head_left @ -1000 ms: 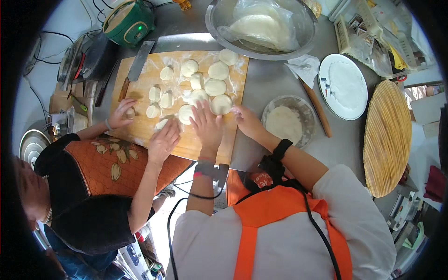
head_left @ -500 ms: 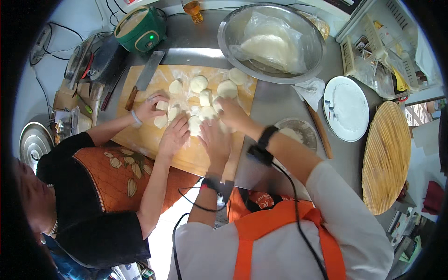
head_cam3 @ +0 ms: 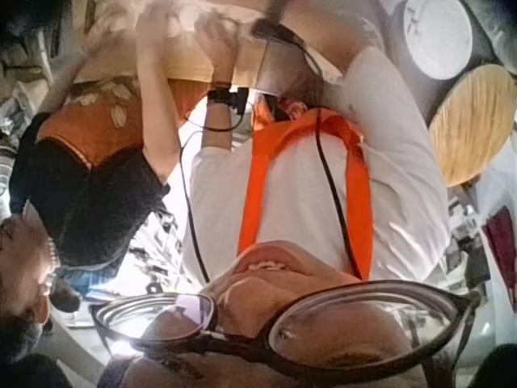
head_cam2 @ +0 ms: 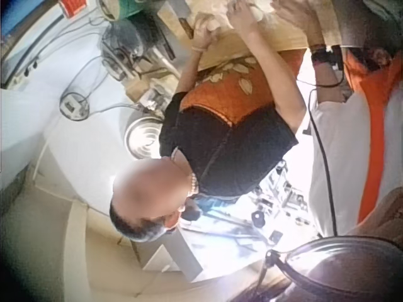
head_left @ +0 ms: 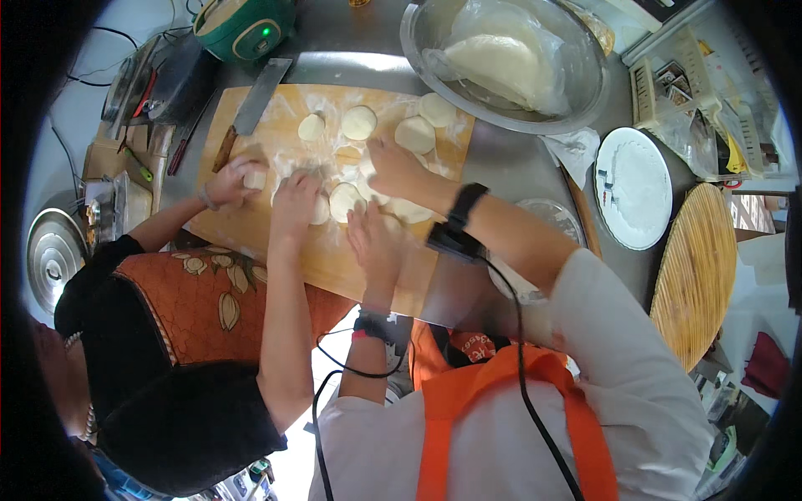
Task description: Cutting and portioning dough into small pieces and placing them into a plastic bag.
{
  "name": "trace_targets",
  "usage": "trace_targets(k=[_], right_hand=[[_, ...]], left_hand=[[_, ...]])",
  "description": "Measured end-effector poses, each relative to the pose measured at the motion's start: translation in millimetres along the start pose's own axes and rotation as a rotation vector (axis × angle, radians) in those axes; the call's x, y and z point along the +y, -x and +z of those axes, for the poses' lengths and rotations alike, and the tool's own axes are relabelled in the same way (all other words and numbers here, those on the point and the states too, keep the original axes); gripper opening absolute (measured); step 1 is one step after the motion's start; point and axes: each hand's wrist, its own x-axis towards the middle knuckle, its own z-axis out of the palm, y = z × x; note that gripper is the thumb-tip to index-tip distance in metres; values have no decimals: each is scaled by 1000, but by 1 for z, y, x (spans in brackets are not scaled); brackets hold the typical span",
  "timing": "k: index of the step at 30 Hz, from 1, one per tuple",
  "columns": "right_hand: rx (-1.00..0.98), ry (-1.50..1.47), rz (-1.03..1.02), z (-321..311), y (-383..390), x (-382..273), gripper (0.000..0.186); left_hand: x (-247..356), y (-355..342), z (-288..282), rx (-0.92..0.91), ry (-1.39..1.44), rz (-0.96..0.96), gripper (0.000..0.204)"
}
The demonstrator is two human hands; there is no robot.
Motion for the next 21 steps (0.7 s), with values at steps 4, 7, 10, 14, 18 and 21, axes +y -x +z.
trace_targets(k=[4,7,10,14,18,21], right_hand=[[-374,384,-59,-21,90,-21,30],[-313,463,-117,16,137,-9,27],[-153,344,-255,54,148,10,26],[-231,57,-434,30,132,-10,25],[-103,274,-239,37,140,-6,25],[-309,190,-281,56,136,-2,26]], left_hand=[[-11,13,0,63,186,-98,48],[-4,6,13,79,-14,-56,54],[-3,-16,6,161,33,-33,50],[-27,-24,-10,195,265,-171,42],[-36,-11,-24,237,323,-202,34],[-51,-3,-31,335,219,-207,29]])
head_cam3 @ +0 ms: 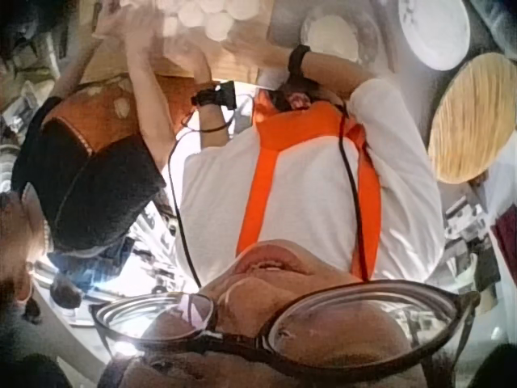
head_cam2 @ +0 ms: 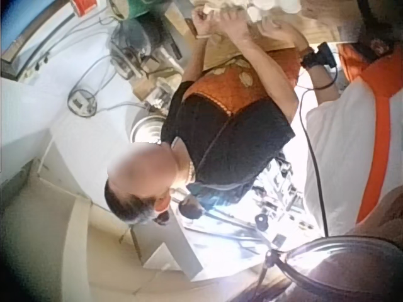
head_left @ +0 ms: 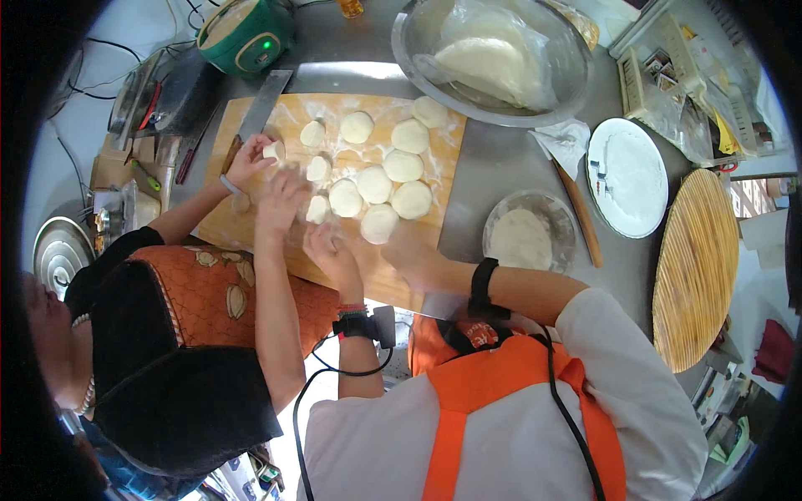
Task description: Cutting and portioning dough into small pieces and placing them into a plastic bag.
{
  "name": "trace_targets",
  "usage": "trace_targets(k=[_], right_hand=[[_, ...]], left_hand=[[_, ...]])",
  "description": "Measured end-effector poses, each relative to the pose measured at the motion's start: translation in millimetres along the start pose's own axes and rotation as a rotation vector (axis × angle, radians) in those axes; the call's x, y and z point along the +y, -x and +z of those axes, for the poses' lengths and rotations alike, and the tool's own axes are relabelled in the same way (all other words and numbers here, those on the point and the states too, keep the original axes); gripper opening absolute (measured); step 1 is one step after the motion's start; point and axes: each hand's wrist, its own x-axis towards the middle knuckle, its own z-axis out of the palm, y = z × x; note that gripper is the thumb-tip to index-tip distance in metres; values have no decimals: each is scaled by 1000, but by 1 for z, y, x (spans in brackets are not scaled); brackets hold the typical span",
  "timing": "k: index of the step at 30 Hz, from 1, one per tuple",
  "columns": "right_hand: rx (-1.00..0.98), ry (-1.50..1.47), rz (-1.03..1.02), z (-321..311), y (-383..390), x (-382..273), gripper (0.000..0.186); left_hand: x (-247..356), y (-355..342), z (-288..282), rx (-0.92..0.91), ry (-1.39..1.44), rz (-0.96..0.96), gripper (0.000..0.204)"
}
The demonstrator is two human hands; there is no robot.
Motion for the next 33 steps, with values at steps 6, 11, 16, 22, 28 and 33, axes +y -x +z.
trace_targets(k=[6,11,16,22,28,33], right_hand=[[302,-405,40,-20,19,16,47],[223,-127,-198,-12,35,23,63],[226,-371,546,-138,-3,23,67],[464,-260,503,-218,-7,102,27],[221,-16,-273,-62,12,26,31],[213,140,-317,-16,19,21,34]], left_hand=[[0,-19,-3,71,34,-255,36],[-3,-23,29,30,144,-8,50],[-16,-37,33,98,169,-132,57],[-22,-38,50,-101,467,-218,48],[-19,-33,25,-249,652,-308,51],[0,-33,20,-243,13,95,58]])
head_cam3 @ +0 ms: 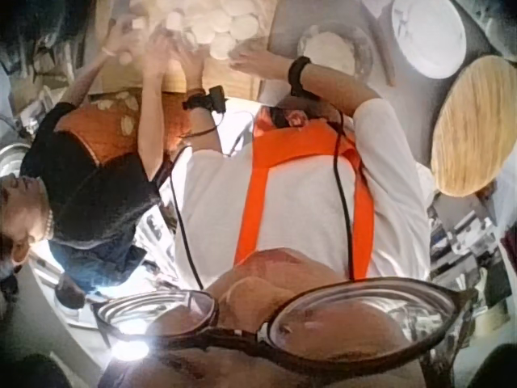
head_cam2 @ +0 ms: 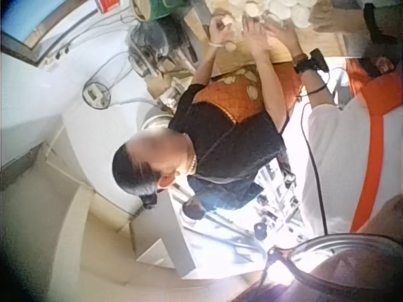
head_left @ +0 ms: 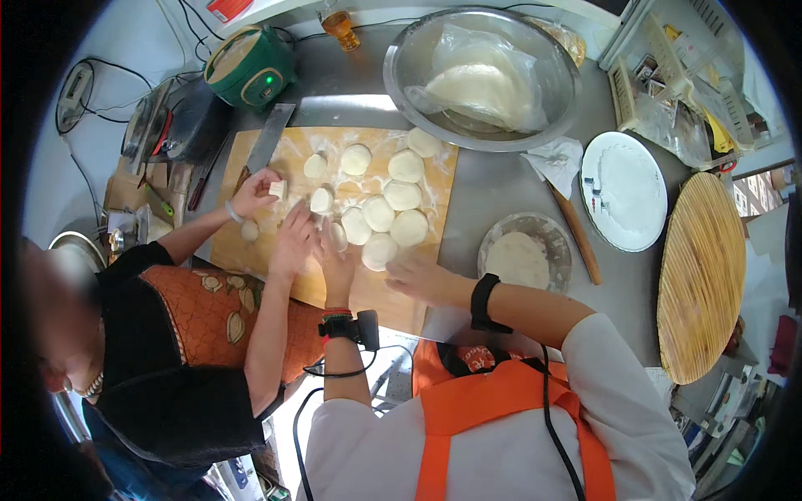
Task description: Cutting and portioning dough into small pieces and placing them into a plastic bag.
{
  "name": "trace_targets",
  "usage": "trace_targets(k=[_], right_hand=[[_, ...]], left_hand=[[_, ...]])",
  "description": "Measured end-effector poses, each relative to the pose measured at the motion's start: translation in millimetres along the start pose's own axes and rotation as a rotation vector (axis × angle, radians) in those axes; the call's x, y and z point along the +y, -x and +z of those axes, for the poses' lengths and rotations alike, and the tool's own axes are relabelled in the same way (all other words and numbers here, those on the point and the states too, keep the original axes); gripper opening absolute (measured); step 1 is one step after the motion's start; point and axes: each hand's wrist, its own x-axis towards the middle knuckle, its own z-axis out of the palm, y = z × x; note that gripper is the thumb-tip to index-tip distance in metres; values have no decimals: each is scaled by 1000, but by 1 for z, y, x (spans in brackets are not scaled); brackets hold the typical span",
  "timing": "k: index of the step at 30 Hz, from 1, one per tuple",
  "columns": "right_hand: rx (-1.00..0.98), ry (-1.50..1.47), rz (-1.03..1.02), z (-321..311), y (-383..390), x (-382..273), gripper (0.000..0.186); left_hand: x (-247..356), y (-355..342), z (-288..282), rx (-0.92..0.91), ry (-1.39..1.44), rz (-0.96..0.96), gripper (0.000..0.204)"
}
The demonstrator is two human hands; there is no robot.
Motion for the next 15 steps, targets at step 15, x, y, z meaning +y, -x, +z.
trace_targets(k=[15], right_hand=[[-90,169,301,0,-10,-6,30]], left_hand=[[45,69,-27,-457,-475,-78,67]])
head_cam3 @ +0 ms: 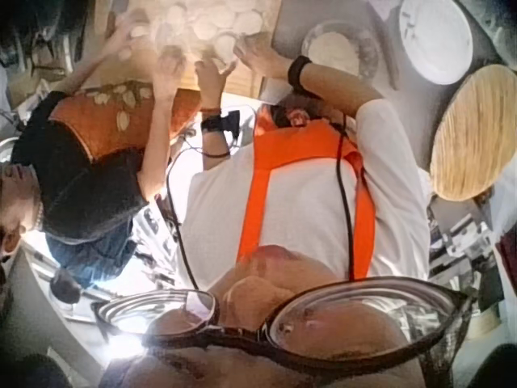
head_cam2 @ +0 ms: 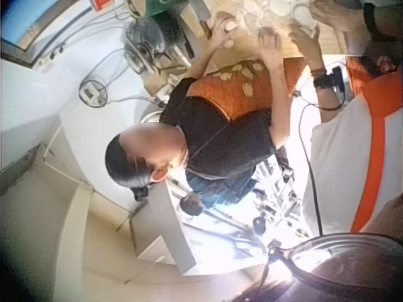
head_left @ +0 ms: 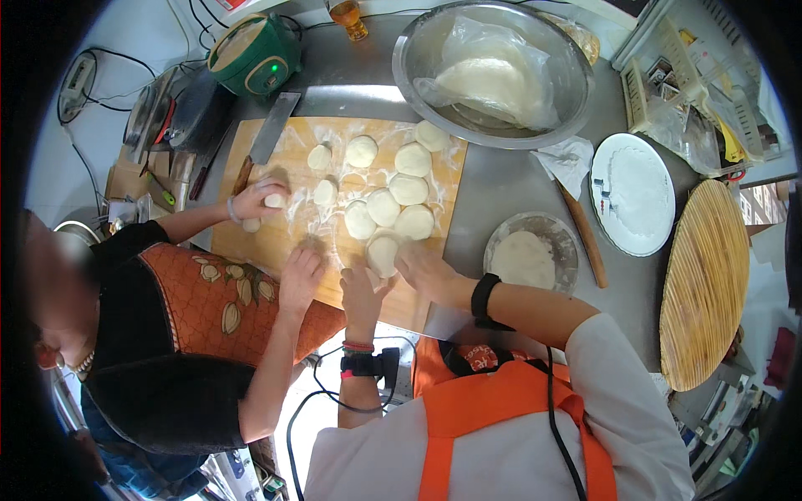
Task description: Cutting and portioning dough into small pieces and placing them into a plastic bag.
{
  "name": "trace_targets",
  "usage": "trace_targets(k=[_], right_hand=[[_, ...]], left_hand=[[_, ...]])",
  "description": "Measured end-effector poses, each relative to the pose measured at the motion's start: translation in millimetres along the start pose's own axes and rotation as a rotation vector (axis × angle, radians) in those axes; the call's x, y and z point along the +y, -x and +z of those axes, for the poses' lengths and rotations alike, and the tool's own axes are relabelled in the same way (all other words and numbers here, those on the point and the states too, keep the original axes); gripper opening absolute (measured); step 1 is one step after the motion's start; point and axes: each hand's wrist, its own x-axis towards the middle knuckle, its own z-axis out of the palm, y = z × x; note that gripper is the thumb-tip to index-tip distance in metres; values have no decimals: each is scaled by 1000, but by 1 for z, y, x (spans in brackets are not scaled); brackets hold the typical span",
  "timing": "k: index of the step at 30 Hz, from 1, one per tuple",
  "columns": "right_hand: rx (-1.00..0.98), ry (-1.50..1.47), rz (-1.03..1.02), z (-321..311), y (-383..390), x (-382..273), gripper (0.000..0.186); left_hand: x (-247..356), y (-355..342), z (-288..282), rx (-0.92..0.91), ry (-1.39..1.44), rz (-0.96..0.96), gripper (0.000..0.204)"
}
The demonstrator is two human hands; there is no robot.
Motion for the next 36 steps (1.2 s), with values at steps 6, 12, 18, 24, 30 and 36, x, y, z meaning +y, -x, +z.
trace_targets(k=[6,12,18,24,30,36], right_hand=[[-3,-80,61,-14,4,-3,37],[-136,-200,337,-32,-10,-11,42],[-117,-215,318,-17,1,-13,43],[-46,-208,252,-10,0,-17,38],[-105,-481,494,-24,-5,-27,35],[205,-169,208,-4,2,-17,38]], left_hand=[[16,18,6,42,130,-74,47],[11,14,13,49,134,-111,51],[20,27,13,117,97,31,53],[25,37,13,101,211,2,51],[16,27,8,31,351,-366,51],[21,3,22,474,67,158,47]])
